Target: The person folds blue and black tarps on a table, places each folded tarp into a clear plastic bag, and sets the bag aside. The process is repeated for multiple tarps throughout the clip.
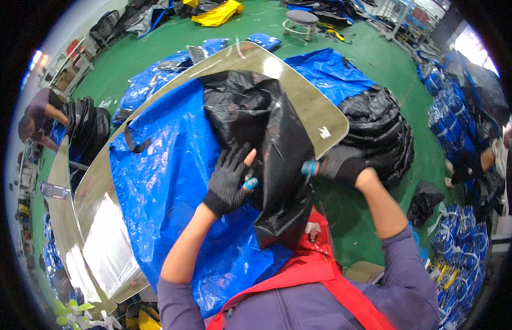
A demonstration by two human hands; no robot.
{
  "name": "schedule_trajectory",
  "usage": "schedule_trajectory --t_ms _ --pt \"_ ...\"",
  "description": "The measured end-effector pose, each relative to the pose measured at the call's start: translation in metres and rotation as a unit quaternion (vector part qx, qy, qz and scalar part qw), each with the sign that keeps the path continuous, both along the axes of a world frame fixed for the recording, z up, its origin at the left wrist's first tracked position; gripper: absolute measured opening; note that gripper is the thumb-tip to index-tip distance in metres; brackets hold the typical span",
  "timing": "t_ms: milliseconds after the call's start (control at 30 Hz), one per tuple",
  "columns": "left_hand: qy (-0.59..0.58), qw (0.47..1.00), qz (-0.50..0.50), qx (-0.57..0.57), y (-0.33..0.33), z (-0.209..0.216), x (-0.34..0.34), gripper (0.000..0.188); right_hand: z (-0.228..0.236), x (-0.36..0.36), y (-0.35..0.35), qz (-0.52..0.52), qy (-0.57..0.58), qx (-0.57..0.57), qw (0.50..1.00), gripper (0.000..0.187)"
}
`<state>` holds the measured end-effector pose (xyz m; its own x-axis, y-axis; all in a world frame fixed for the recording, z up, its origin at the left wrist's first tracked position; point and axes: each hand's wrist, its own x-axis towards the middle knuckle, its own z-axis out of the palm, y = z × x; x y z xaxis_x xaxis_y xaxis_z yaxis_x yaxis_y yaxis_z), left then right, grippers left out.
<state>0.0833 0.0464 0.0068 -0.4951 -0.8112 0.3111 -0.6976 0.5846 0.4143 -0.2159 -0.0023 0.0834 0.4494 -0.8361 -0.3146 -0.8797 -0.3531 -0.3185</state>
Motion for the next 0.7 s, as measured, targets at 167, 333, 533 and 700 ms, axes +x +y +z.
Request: schedule_trajectory --t_ms 167,333,533,700 --pt "-0.036 0.999 0.011 0.023 -0.031 -0.039 -0.020 0.086 -0.050 0.013 0.056 0.025 -0.286 -0.042 0.957 0.053" --pt "-0.194 0.976 0.092 0.035 -0.033 -0.052 -0.005 0.078 -0.026 -0.109 0.046 -0.173 -0.276 0.212 0.922 0.046" --pt "-0.259 0.963 0.081 0.000 -0.042 -0.045 -0.020 0.070 0.038 -0.007 0.036 0.026 -0.196 -0.416 0.888 0.046" --pt "-0.253 0.954 0.137 -0.081 0.010 -0.023 0.040 0.058 -0.009 0.103 -0.057 0.192 -0.209 -0.160 0.945 0.063"
